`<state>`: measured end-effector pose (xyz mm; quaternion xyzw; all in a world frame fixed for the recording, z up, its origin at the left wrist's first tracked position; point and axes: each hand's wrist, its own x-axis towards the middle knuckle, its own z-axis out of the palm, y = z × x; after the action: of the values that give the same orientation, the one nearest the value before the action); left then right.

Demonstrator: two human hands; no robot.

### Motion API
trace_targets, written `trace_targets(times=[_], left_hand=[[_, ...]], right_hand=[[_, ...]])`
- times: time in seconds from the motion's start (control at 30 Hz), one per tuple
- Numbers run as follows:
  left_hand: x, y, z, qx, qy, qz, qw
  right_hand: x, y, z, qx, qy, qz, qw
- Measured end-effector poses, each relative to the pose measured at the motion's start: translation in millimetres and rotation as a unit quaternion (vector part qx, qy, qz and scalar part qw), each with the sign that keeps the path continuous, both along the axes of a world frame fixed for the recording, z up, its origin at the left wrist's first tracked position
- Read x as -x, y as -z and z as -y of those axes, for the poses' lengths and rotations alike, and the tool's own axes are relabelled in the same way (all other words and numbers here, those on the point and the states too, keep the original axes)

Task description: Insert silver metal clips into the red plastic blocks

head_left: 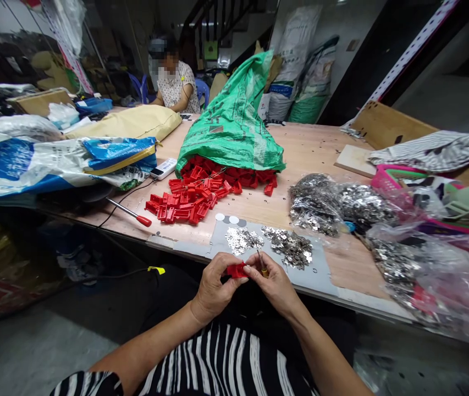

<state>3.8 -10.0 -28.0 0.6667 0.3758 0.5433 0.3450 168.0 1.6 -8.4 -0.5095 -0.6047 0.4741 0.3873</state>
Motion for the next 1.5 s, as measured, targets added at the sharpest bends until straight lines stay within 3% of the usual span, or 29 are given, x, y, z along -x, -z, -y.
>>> trace_targets(times=[0.23, 0.43, 0.53, 0.67, 0.83, 1.17, 1.5], left_hand=[[-2, -4.8, 2, 0.08, 0.013, 0.034, 0.996], [-4, -4.1, 2, 0.133, 0.038, 0.061, 0.988], [-5, -3.8, -3, 0.12, 0.048, 0.041, 0.991], [-4, -4.6, -16, 0.054, 0.046, -0.06, 0.996], [-3, -2.9, -33, -0.009, 0.05, -0.159, 0.986], [-1, -2.7, -47, 0.02, 0.069, -0.223, 0.972], [3, -4.6, -51, 0.054, 0.09, -0.227, 0.968]], right_hand=[[-10, 2.3, 6, 0.071, 0.007, -0.064, 0.995], [-18, 1.4, 10, 0.059, 0.003, -0.03, 0.998], [-22, 0.1, 9, 0.021, 0.007, 0.05, 0.998], [-28, 0.9, 6, -0.076, 0.023, 0.171, 0.982], [-29, 0.2, 6, -0.074, 0.016, 0.24, 0.968], [-26, 2.4, 2, -0.108, -0.016, 0.263, 0.959], [-23, 3.0, 3, -0.11, -0.033, 0.308, 0.944]])
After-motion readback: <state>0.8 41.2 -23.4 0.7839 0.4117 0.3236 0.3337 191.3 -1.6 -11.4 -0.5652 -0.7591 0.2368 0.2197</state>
